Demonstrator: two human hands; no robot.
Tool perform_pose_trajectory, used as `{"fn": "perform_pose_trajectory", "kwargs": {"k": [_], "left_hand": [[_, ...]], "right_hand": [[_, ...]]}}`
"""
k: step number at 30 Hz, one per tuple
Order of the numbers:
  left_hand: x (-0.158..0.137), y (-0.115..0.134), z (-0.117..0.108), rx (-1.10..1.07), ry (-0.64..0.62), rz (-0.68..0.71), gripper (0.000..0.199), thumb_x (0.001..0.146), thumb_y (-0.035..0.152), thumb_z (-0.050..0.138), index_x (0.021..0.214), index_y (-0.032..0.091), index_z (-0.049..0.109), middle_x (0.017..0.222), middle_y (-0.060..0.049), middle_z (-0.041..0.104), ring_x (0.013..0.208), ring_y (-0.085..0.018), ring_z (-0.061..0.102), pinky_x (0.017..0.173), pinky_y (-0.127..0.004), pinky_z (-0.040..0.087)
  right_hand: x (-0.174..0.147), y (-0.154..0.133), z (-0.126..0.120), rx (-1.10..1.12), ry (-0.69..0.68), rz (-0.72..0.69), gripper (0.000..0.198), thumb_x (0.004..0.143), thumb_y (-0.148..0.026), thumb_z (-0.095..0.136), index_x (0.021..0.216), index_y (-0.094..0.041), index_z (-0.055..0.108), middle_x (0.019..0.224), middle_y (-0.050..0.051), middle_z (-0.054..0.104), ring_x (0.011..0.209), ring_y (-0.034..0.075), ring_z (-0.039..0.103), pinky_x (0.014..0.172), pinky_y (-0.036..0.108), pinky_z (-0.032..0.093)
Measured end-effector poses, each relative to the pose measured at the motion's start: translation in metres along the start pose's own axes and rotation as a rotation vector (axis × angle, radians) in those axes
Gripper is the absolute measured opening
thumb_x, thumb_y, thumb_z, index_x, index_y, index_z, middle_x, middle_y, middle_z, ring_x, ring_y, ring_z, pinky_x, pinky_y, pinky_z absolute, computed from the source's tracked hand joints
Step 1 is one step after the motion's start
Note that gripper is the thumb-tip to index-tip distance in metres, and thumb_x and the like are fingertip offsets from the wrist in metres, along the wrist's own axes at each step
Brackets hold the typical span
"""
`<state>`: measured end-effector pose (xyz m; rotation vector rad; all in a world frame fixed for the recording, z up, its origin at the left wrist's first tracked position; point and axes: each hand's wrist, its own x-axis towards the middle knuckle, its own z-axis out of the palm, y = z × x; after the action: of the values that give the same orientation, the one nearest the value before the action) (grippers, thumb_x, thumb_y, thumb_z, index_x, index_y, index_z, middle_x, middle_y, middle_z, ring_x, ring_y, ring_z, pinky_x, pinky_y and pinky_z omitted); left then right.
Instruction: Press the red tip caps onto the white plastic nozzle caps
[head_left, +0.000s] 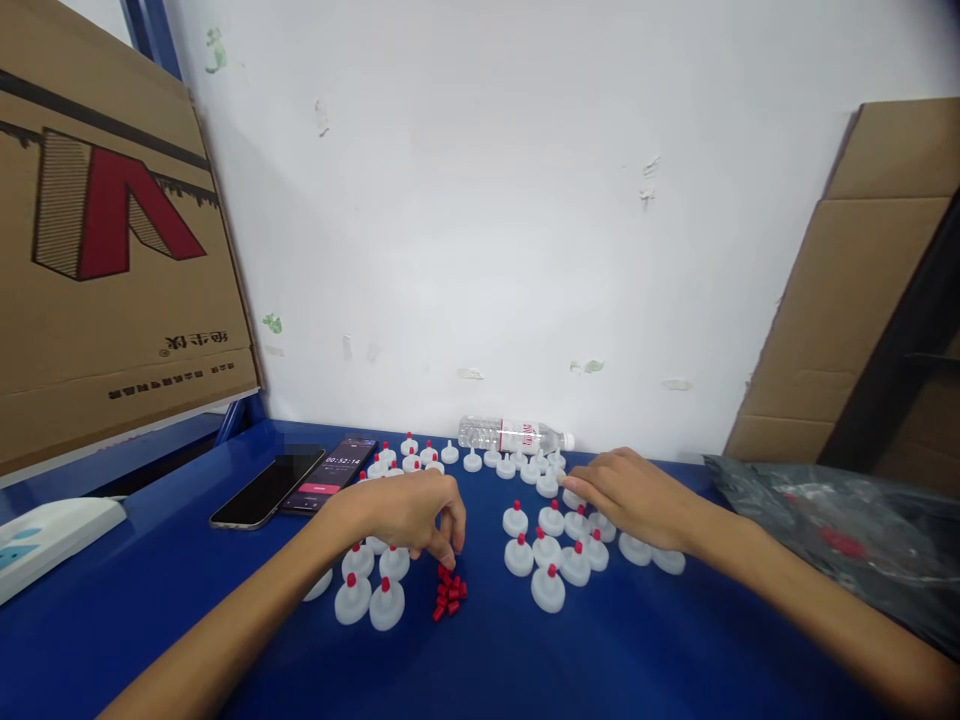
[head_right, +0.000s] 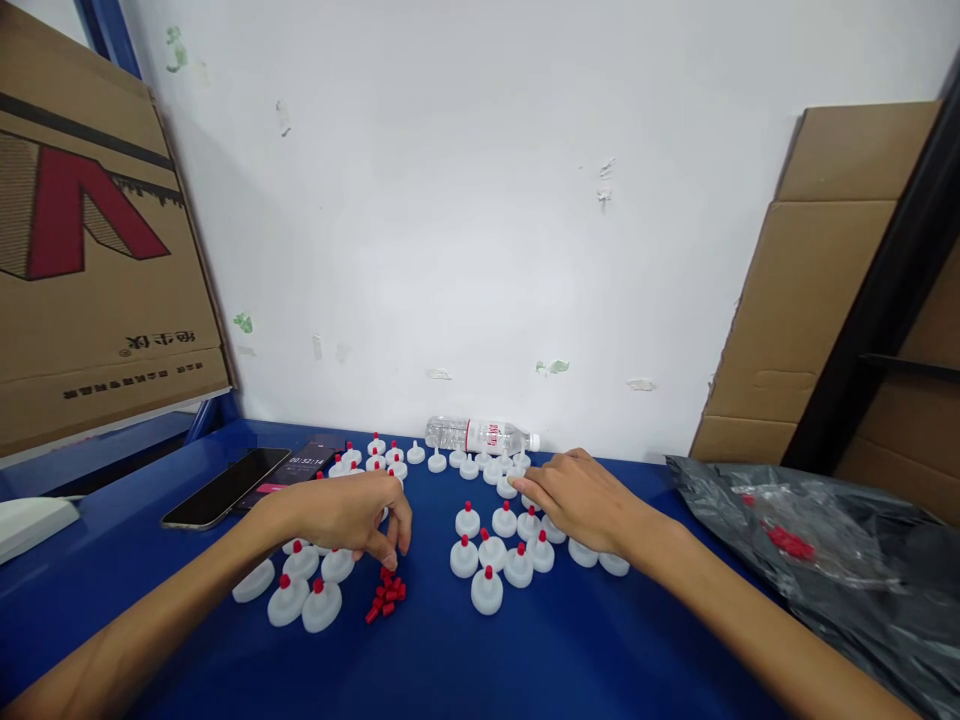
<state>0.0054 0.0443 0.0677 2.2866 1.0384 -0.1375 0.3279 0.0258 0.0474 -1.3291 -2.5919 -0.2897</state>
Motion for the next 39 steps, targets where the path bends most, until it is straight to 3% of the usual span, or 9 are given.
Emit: {"fn": "perform_pose_trajectory", "kwargs": {"k": [3, 6, 9, 13, 22, 26, 31, 35, 39], "left_hand": [[0.0, -0.001, 0.0, -0.015, -0.01, -0.001, 0.015, 0.077, 0.027, 0.079, 0.092, 0.022, 0.082, 0.085, -0.002, 0.081, 0.055, -0.014, 0.065, 0.046, -0.021, 0.044], [0.002, -0.004, 0.003, -0.035, 0.001, 0.015, 0.014, 0.076, 0.027, 0.079, 0.089, 0.023, 0.082, 0.081, -0.002, 0.08, 0.057, -0.016, 0.067, 0.044, -0.02, 0.042], [0.005, -0.005, 0.006, -0.045, 0.008, 0.027, 0.01, 0.077, 0.025, 0.076, 0.086, 0.023, 0.082, 0.078, -0.002, 0.08, 0.056, -0.015, 0.067, 0.046, -0.02, 0.043], [0.007, -0.004, 0.007, -0.039, 0.015, 0.032, 0.008, 0.08, 0.023, 0.073, 0.084, 0.021, 0.081, 0.08, -0.003, 0.08, 0.055, -0.014, 0.067, 0.051, -0.021, 0.046], [0.01, -0.001, 0.011, 0.055, 0.109, 0.067, 0.005, 0.082, 0.023, 0.073, 0.083, 0.021, 0.077, 0.074, 0.001, 0.077, 0.05, -0.013, 0.063, 0.051, -0.022, 0.045], [0.014, -0.005, 0.012, 0.058, 0.128, 0.066, 0.008, 0.085, 0.025, 0.069, 0.084, 0.02, 0.075, 0.063, 0.001, 0.072, 0.05, -0.014, 0.065, 0.051, -0.022, 0.045], [0.015, -0.001, 0.011, 0.023, 0.175, 0.064, 0.006, 0.087, 0.023, 0.069, 0.082, 0.019, 0.072, 0.07, 0.001, 0.074, 0.05, -0.013, 0.066, 0.052, -0.021, 0.045], [0.014, 0.009, 0.009, 0.016, 0.329, 0.141, 0.009, 0.091, 0.026, 0.069, 0.092, 0.02, 0.075, 0.082, 0.001, 0.077, 0.05, -0.011, 0.065, 0.061, -0.023, 0.048], [0.015, 0.016, 0.009, 0.004, 0.523, 0.21, 0.022, 0.098, 0.035, 0.063, 0.106, 0.021, 0.077, 0.094, -0.003, 0.079, 0.055, -0.012, 0.066, 0.063, -0.025, 0.049]], "right_hand": [[0.001, 0.0, -0.001, 0.018, 0.027, 0.029, 0.057, 0.11, -0.046, 0.022, 0.083, -0.023, 0.066, 0.071, 0.004, 0.068, 0.068, 0.023, 0.066, 0.072, 0.04, 0.049], [0.002, -0.001, 0.001, 0.063, 0.046, 0.008, 0.053, 0.11, -0.047, 0.025, 0.11, -0.023, 0.072, 0.104, 0.008, 0.076, 0.098, 0.027, 0.071, 0.088, 0.047, 0.053], [0.001, -0.003, 0.008, 0.118, 0.033, -0.031, 0.051, 0.11, -0.049, 0.028, 0.135, -0.027, 0.066, 0.138, 0.006, 0.068, 0.132, 0.029, 0.059, 0.109, 0.052, 0.047], [-0.001, -0.003, 0.019, 0.161, -0.012, -0.027, 0.055, 0.109, -0.053, 0.028, 0.146, -0.027, 0.059, 0.149, 0.005, 0.059, 0.144, 0.032, 0.047, 0.117, 0.058, 0.04], [0.001, -0.006, 0.026, 0.2, -0.004, -0.002, 0.051, 0.109, -0.051, 0.032, 0.139, -0.027, 0.065, 0.142, 0.006, 0.066, 0.139, 0.032, 0.054, 0.114, 0.057, 0.043], [0.003, -0.01, 0.014, 0.213, 0.117, 0.067, 0.044, 0.108, -0.05, 0.036, 0.122, -0.026, 0.07, 0.122, 0.007, 0.074, 0.11, 0.028, 0.07, 0.095, 0.047, 0.054], [0.004, -0.017, 0.002, 0.234, 0.243, 0.169, 0.029, 0.102, -0.05, 0.051, 0.104, -0.024, 0.065, 0.101, 0.006, 0.072, 0.079, 0.022, 0.068, 0.069, 0.037, 0.053], [0.003, -0.025, 0.001, 0.29, 0.22, 0.082, 0.019, 0.104, -0.037, 0.05, 0.115, -0.029, 0.062, 0.109, 0.003, 0.07, 0.08, 0.018, 0.069, 0.074, 0.034, 0.055], [0.001, -0.035, 0.003, 0.334, 0.218, 0.024, 0.045, 0.098, -0.028, 0.062, 0.14, -0.033, 0.048, 0.12, 0.004, 0.068, 0.094, 0.02, 0.07, 0.075, 0.034, 0.057]]}}
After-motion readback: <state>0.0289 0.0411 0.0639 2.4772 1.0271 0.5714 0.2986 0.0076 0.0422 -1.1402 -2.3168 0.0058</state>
